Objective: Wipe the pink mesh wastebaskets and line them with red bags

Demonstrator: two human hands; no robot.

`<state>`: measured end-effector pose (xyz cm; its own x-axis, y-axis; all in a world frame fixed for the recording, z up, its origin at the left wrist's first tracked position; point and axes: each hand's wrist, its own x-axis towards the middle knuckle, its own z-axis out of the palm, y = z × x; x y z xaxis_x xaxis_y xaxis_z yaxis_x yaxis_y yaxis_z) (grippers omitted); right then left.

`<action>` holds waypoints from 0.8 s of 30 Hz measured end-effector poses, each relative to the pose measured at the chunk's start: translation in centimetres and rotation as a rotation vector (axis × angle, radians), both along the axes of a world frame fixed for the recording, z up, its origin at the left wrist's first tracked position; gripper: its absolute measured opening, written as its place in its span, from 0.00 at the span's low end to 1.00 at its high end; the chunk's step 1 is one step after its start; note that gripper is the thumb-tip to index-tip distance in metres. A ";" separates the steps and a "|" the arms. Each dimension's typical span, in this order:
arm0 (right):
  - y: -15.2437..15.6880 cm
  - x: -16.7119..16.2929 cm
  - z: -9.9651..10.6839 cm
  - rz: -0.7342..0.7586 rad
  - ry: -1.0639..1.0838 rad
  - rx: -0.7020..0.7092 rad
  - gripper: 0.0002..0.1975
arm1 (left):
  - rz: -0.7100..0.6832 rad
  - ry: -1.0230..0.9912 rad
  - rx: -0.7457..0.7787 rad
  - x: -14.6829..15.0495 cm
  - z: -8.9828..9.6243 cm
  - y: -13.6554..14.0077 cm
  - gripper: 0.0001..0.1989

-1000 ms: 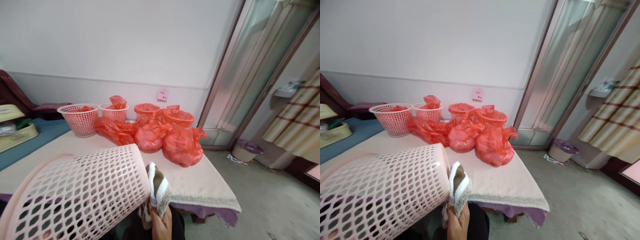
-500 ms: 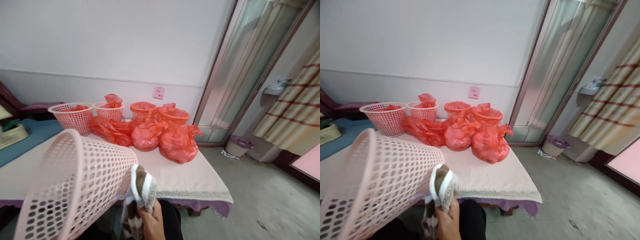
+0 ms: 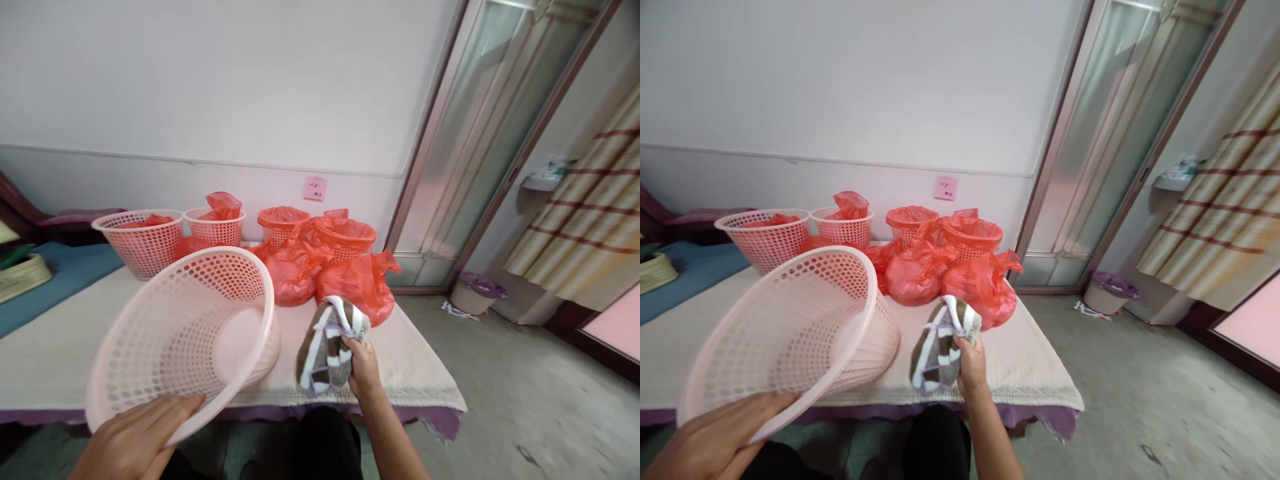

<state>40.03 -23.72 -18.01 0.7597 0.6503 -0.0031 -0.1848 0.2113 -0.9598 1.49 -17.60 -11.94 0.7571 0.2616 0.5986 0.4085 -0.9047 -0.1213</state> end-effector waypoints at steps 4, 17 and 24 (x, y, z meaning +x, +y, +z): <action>0.1 4.6 -4.9 -0.116 -0.143 -0.148 0.21 | -0.037 0.023 -0.050 1.2 1.7 1.0 0.18; -1.7 8.1 -9.8 -0.190 -0.388 -0.441 0.29 | -0.097 0.057 -0.142 3.3 1.3 4.0 0.08; -2.3 7.8 -9.2 -0.154 -0.415 -0.482 0.30 | -0.200 0.037 0.112 6.7 4.2 3.8 0.08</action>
